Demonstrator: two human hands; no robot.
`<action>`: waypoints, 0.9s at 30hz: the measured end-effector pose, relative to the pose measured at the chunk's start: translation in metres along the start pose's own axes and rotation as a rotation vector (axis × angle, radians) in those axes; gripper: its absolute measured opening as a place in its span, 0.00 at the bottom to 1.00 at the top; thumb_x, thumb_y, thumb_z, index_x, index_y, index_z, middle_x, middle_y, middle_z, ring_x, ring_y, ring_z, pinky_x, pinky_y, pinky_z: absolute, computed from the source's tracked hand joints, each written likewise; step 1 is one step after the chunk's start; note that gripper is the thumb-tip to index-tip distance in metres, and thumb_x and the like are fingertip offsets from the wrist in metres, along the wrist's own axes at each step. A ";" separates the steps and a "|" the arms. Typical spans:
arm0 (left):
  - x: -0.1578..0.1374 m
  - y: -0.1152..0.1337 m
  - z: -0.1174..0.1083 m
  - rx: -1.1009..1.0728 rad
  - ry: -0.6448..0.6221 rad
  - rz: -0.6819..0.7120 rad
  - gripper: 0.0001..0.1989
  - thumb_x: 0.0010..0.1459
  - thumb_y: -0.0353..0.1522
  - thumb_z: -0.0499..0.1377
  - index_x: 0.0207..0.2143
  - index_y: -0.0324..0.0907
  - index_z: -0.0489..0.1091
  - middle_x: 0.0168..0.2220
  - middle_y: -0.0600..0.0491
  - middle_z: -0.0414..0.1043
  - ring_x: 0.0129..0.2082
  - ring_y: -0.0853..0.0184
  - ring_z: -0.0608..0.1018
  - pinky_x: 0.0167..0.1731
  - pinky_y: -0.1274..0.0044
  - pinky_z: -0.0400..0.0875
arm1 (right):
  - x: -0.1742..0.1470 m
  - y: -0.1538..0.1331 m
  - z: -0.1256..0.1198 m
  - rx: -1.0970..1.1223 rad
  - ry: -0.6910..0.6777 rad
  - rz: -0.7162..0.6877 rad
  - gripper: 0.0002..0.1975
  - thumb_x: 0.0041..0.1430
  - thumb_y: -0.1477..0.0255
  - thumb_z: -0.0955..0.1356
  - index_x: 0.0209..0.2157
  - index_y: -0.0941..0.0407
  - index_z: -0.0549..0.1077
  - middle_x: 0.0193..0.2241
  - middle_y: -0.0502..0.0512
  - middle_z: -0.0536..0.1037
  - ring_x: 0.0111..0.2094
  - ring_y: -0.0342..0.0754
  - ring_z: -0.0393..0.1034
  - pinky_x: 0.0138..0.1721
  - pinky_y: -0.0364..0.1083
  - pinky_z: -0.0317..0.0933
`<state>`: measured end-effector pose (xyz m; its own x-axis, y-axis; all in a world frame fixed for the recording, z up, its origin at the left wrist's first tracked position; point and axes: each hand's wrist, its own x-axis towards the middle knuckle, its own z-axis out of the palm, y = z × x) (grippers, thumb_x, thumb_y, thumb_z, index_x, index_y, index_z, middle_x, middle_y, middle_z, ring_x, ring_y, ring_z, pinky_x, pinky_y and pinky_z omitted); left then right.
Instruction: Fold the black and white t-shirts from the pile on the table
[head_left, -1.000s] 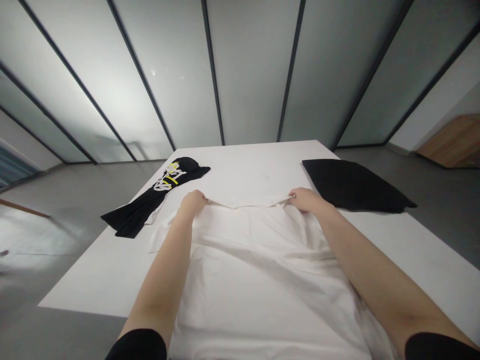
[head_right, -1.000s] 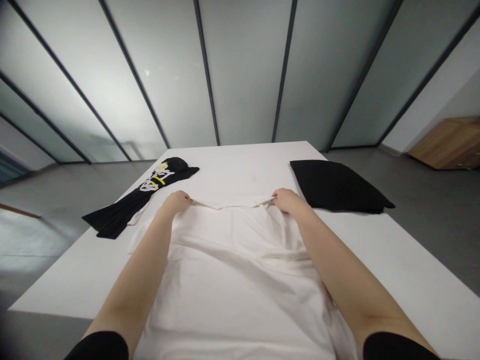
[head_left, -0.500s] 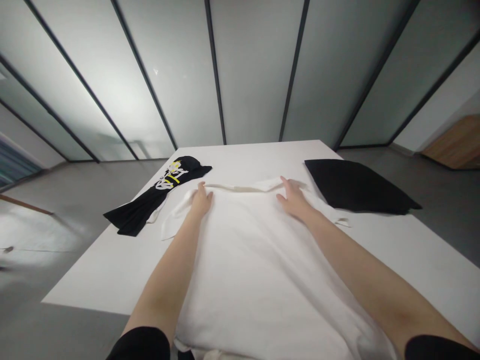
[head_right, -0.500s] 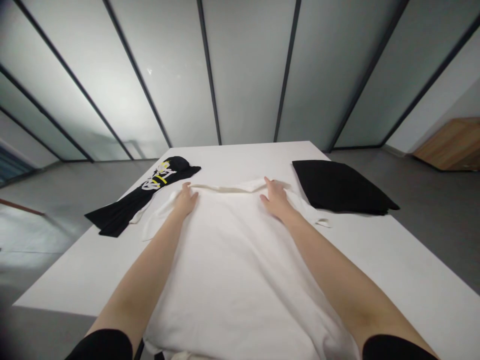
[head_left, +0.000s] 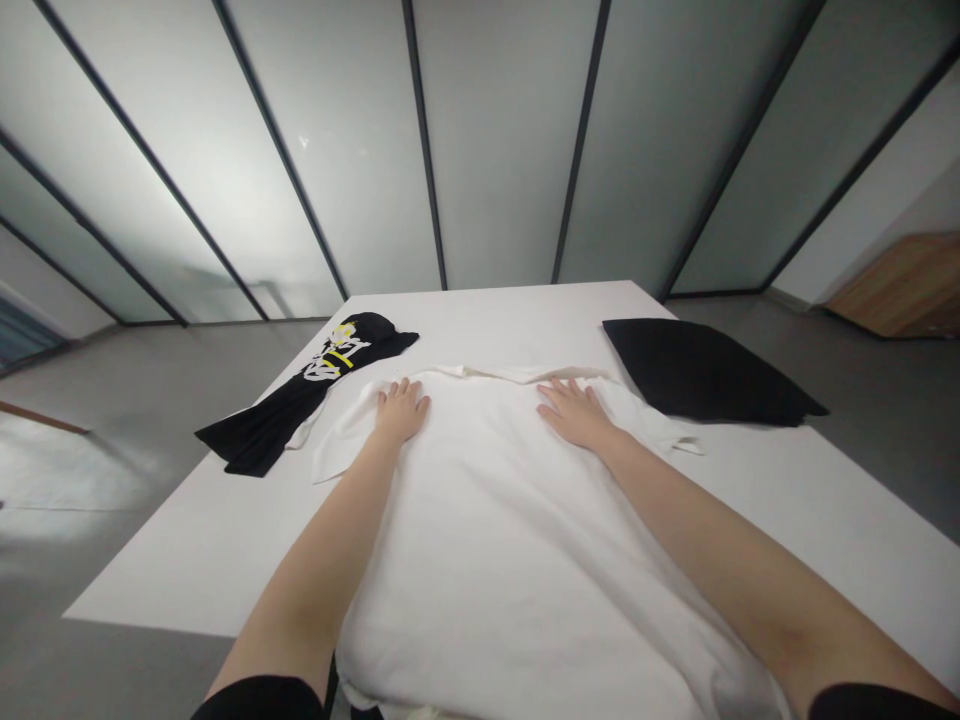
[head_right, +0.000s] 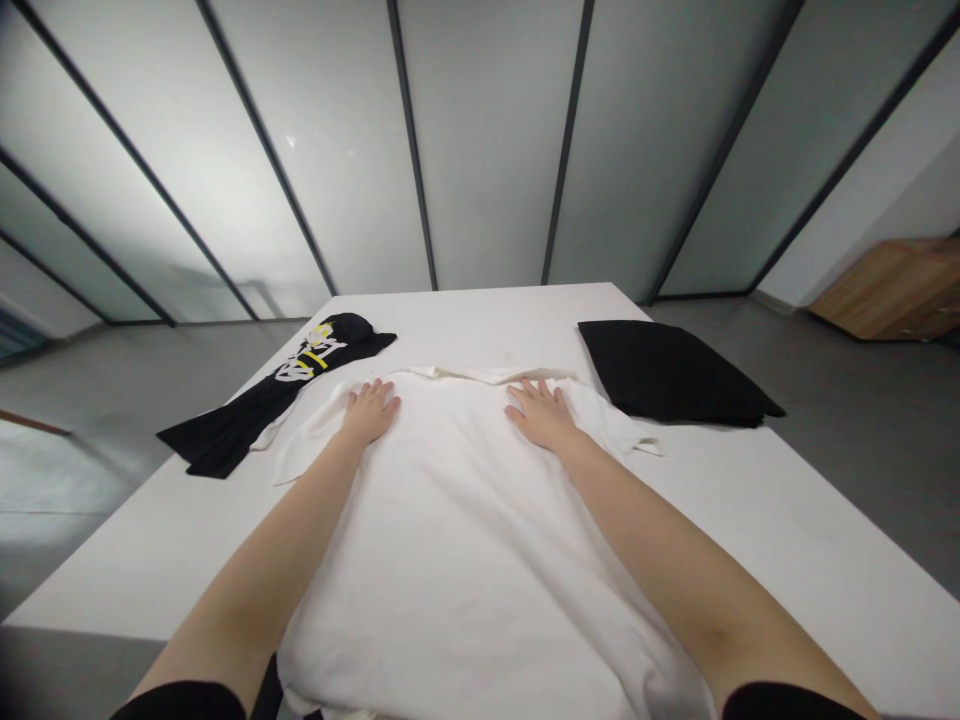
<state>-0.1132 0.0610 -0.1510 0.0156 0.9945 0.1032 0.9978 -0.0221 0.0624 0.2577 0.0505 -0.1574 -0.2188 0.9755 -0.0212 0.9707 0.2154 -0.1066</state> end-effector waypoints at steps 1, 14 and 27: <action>-0.003 0.000 -0.001 0.004 0.002 0.000 0.28 0.75 0.40 0.47 0.70 0.40 0.65 0.75 0.39 0.60 0.74 0.47 0.63 0.71 0.50 0.57 | -0.003 -0.001 -0.001 -0.014 -0.008 0.007 0.30 0.79 0.59 0.56 0.76 0.52 0.60 0.79 0.63 0.51 0.77 0.71 0.45 0.72 0.73 0.44; -0.097 0.012 -0.019 0.171 -0.155 -0.156 0.31 0.74 0.43 0.46 0.75 0.47 0.60 0.77 0.37 0.53 0.71 0.29 0.60 0.57 0.30 0.60 | -0.082 -0.021 -0.003 -0.088 -0.028 -0.043 0.30 0.75 0.60 0.60 0.73 0.53 0.63 0.76 0.67 0.58 0.74 0.71 0.53 0.70 0.70 0.50; -0.036 0.072 -0.022 0.014 -0.211 0.117 0.29 0.73 0.46 0.50 0.69 0.43 0.64 0.69 0.32 0.65 0.69 0.42 0.68 0.61 0.48 0.69 | 0.001 -0.046 -0.021 0.036 -0.010 0.076 0.32 0.75 0.63 0.59 0.76 0.56 0.57 0.74 0.72 0.59 0.72 0.68 0.57 0.69 0.67 0.53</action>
<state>-0.0436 0.0210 -0.1280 0.1429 0.9845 -0.1013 0.9892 -0.1386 0.0482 0.2152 0.0425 -0.1316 -0.1461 0.9884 -0.0407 0.9803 0.1391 -0.1399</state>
